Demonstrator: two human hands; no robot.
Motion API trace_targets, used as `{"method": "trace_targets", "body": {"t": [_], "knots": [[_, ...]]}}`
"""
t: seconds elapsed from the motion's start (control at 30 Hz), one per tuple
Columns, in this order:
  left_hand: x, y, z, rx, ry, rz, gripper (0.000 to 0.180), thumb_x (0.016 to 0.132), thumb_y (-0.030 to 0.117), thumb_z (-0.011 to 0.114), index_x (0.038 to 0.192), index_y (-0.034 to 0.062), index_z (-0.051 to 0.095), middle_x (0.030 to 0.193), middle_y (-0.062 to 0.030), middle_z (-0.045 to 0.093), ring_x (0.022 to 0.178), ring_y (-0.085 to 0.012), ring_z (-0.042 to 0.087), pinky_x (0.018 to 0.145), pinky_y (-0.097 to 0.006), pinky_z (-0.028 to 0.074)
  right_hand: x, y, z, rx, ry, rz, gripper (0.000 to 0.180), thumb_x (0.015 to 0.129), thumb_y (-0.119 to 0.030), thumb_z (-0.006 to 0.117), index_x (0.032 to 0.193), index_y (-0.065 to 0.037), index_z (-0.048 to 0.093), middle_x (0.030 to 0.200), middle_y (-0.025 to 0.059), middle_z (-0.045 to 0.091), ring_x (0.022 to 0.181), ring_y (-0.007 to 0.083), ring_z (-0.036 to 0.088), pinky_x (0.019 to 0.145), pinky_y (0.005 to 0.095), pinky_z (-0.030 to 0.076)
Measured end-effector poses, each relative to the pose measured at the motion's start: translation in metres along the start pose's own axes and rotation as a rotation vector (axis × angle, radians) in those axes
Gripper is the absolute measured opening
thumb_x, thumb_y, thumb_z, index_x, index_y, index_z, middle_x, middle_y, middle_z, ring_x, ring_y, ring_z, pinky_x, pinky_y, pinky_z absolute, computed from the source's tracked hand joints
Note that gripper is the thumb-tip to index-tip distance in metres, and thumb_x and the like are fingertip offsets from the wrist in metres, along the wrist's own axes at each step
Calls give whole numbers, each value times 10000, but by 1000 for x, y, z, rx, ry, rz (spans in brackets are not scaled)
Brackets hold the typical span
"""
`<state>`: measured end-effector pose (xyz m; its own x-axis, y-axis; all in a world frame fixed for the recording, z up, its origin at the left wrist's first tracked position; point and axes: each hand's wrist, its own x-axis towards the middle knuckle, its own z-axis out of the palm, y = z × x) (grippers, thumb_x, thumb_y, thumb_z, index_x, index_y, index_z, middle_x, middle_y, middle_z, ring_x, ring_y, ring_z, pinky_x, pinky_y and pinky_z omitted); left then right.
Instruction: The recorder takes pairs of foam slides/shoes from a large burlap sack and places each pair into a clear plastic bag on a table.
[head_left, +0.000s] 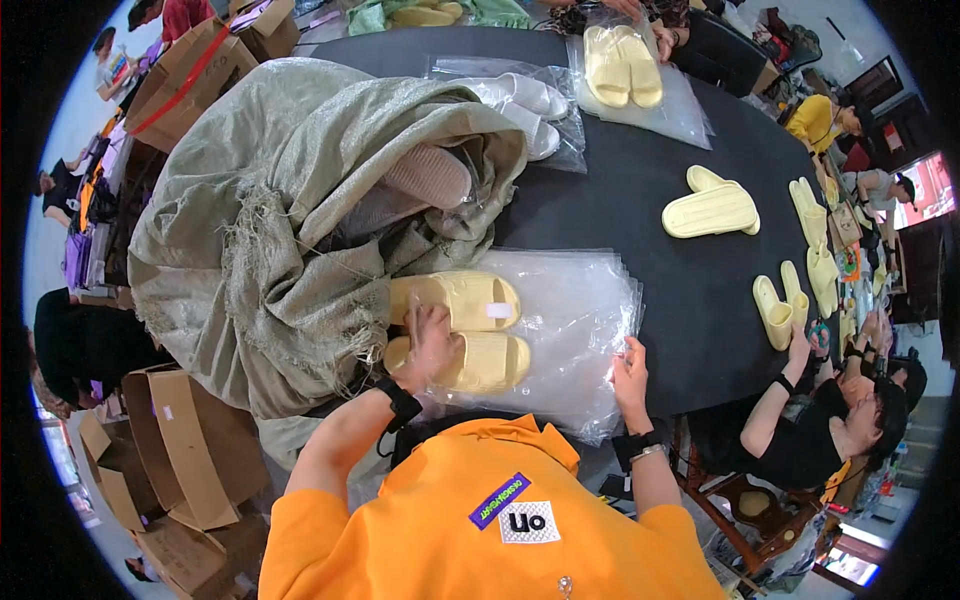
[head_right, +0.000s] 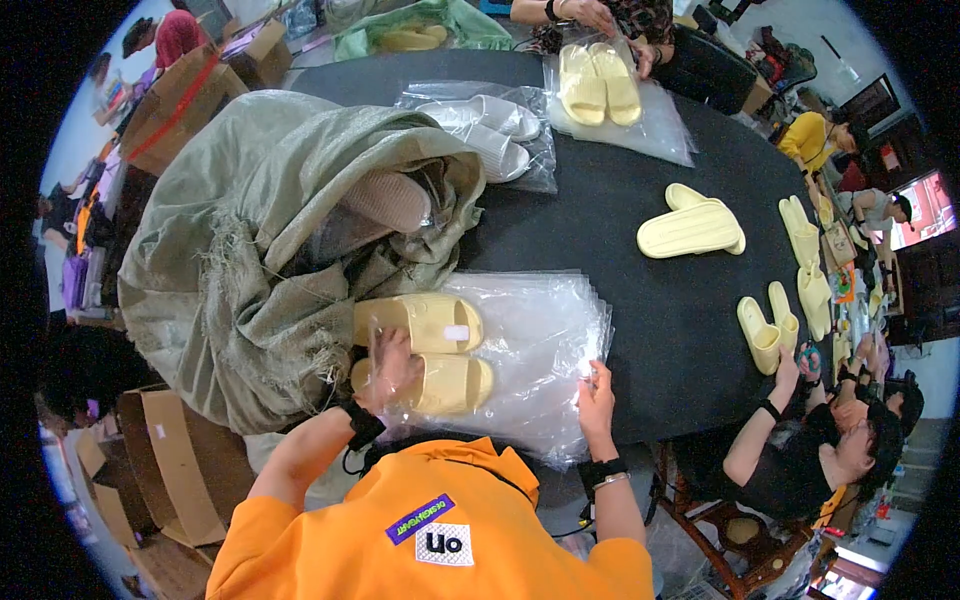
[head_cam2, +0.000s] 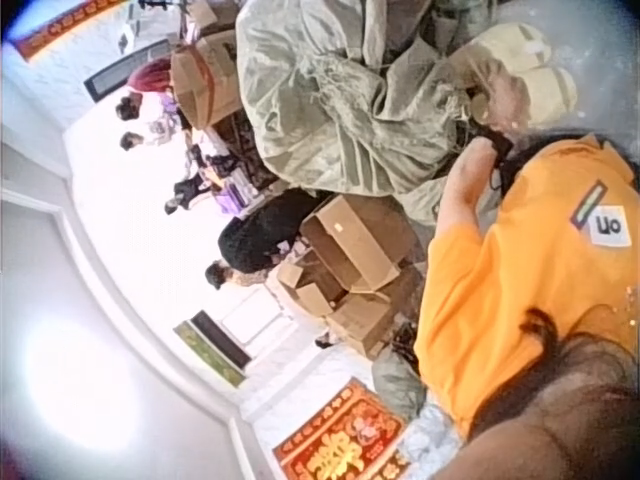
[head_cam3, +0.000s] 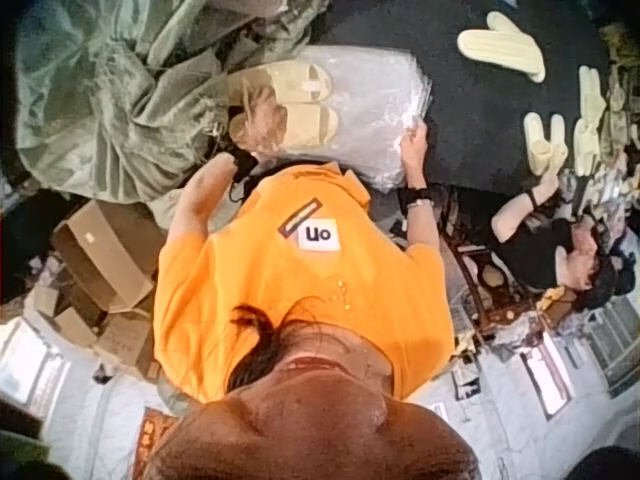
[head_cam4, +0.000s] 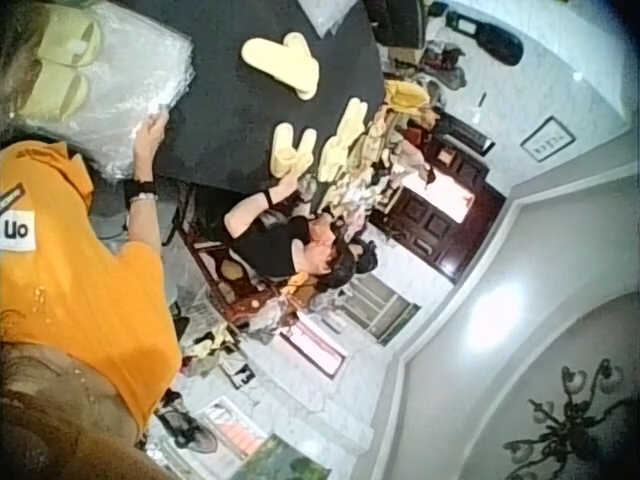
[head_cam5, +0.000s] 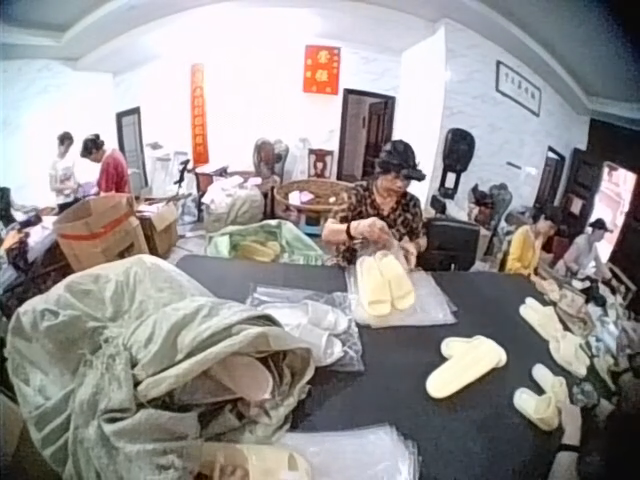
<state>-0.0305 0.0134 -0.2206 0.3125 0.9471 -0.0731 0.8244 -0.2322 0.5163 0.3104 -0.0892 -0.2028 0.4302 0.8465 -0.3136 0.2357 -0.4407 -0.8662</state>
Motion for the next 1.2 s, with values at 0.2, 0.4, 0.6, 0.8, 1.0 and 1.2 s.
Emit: {"method": "trace_targets", "body": {"t": [0.2,0.4,0.6,0.8,1.0,1.2], "knots": [[37,-45,-7,-780,483,-50,277,739,30,594,1007,-17,540,950,-125,576,872,-246,540,775,-342,429,-1,16,-46,-360,232,-191,316,854,-11,431,1155,-46,522,980,121,546,879,227,539,783,306,419],[71,-17,-118,-1273,752,-198,248,871,62,470,1100,-26,511,1055,-67,578,929,-137,554,785,-273,455,-8,-11,-68,-406,257,-163,293,890,-36,410,1158,-46,529,1001,117,541,914,236,537,807,318,420],[34,59,-166,-1100,471,-53,218,863,74,493,1052,-25,541,994,-64,603,882,-105,560,746,-271,461,-10,-28,-36,-16,69,-25,306,889,-58,391,1163,-18,519,1064,120,594,906,168,576,798,278,433],[21,140,-81,-584,13,214,241,757,102,524,960,-20,571,896,-190,586,844,-293,576,734,-373,464,-18,-4,31,40,-46,-259,382,839,-101,516,1207,-8,471,1126,129,566,1029,193,524,880,306,398],[42,64,23,138,-11,258,301,739,212,544,941,-10,567,919,-172,564,876,-329,537,785,-424,424,-38,22,37,163,-203,-78,287,788,-90,583,1064,-14,563,939,37,560,807,102,524,694,242,430],[75,-12,19,46,136,-14,262,766,170,524,957,-8,537,989,-185,525,1000,-364,468,836,-449,399,-30,30,27,79,-238,-30,211,787,-71,524,978,-31,604,807,44,580,727,127,539,643,250,427]]}}
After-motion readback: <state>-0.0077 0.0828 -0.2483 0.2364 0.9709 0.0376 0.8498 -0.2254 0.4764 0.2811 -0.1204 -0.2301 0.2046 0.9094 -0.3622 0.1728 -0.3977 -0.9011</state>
